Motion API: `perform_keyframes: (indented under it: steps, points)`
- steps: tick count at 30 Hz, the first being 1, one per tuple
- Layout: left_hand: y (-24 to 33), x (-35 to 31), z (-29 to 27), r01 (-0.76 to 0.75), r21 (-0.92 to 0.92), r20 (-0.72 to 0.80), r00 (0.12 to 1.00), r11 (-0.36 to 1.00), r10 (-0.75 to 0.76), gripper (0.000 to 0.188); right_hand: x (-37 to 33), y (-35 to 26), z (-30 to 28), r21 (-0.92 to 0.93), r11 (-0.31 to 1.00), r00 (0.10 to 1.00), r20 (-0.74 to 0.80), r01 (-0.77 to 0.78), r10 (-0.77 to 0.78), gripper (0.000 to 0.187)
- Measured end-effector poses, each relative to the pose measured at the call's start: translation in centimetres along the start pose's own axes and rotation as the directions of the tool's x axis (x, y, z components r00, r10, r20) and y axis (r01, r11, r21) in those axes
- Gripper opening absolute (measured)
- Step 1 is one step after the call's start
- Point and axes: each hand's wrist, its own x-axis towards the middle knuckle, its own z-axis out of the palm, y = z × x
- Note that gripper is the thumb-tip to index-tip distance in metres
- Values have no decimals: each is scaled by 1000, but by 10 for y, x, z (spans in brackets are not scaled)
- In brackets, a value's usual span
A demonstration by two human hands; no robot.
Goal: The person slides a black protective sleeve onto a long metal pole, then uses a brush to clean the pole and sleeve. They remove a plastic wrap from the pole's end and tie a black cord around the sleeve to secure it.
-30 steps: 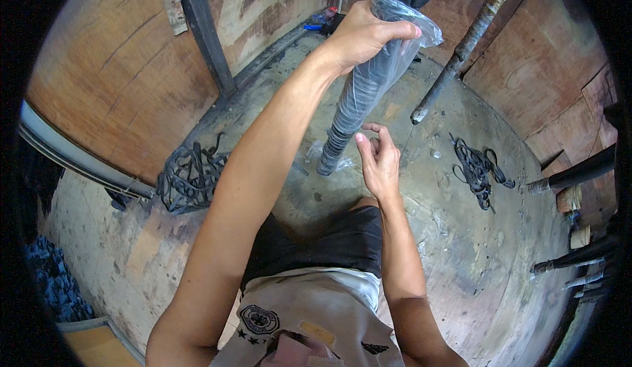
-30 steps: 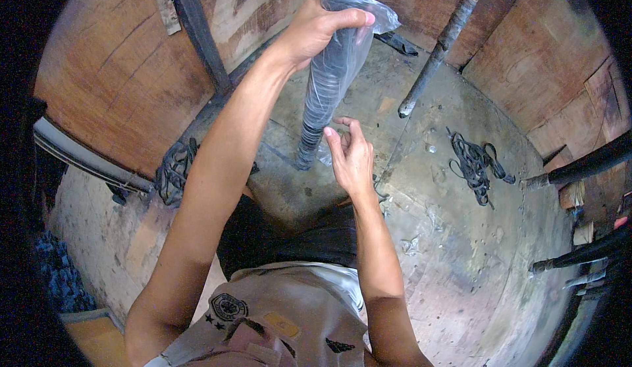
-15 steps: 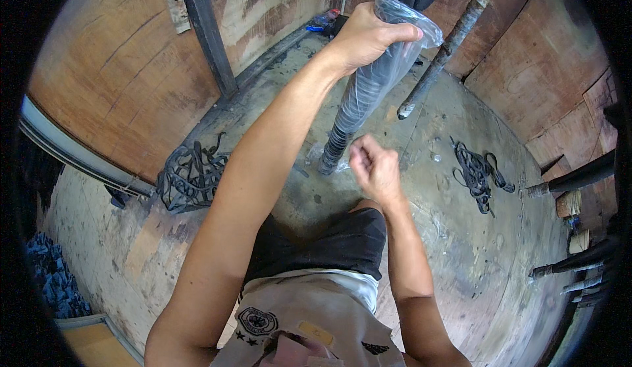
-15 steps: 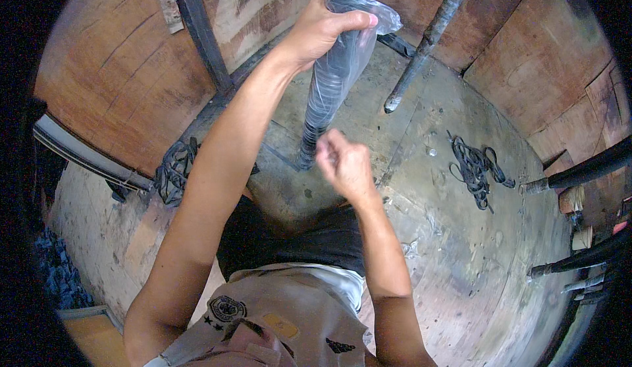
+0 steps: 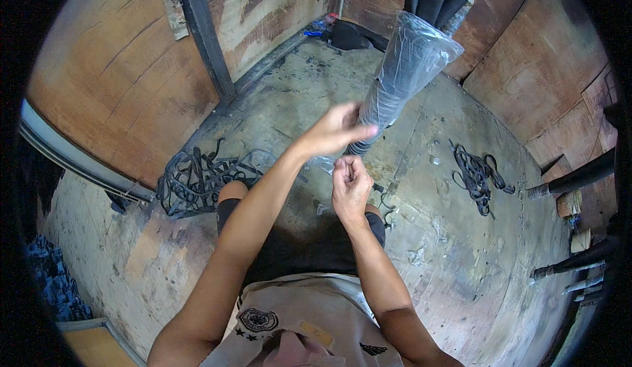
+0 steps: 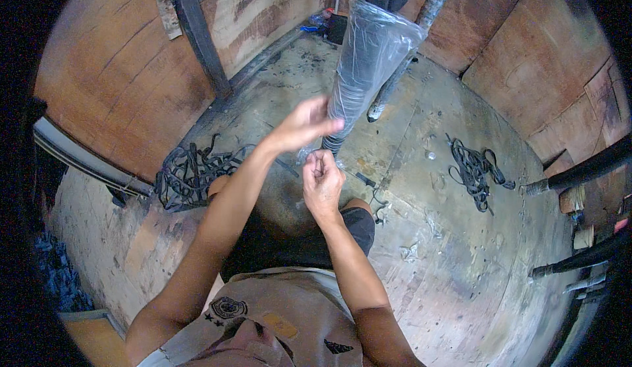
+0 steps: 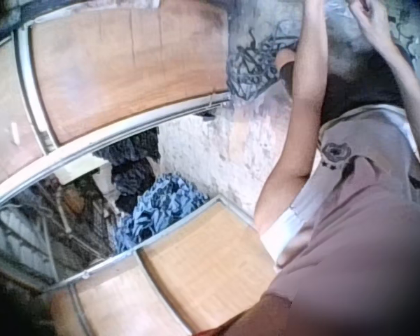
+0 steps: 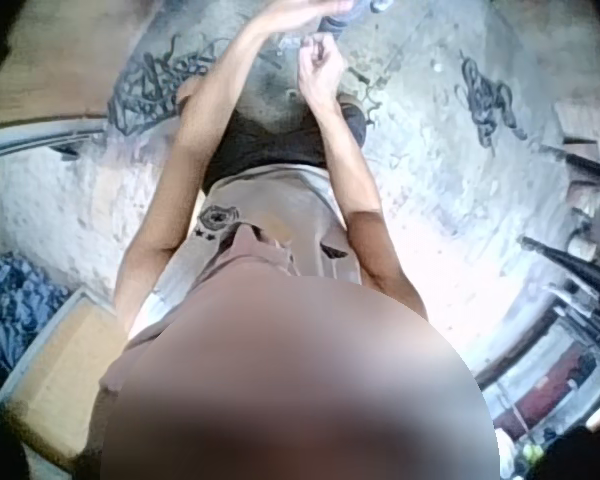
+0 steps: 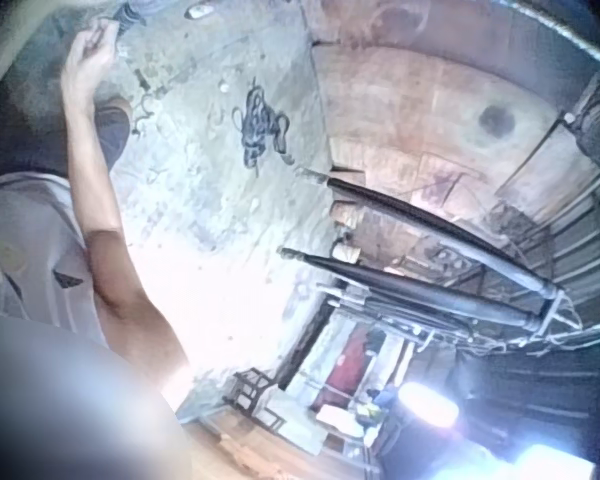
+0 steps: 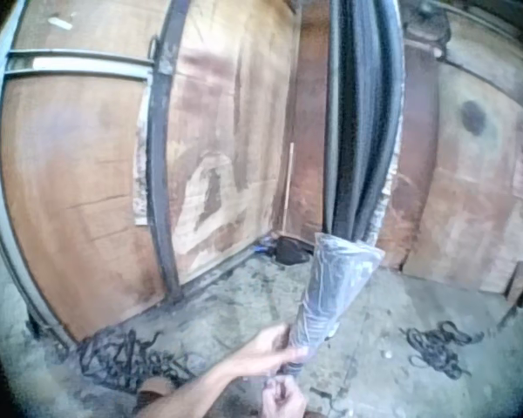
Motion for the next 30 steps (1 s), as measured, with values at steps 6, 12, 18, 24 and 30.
perform_keyframes:
  steps: [6,12,18,24,30]
  points:
    - [-62,-43,20,-215,-99,-431,889,972,152,35,-1,10,-3,28,998,996,76,-56,53,12]
    - [-76,-50,13,-194,-60,-431,890,979,150,17,-14,12,-10,10,999,994,94,-50,49,14]
    - [-93,-19,-7,-29,-432,-191,980,902,-60,19,15,9,-50,394,919,983,-170,6,66,20]
    - [-143,15,0,338,-540,151,940,771,-306,24,63,21,-67,-43,977,904,373,-209,209,22]
    - [-147,22,-22,367,-408,299,919,836,-258,38,44,11,-68,-553,823,979,201,131,-21,24]
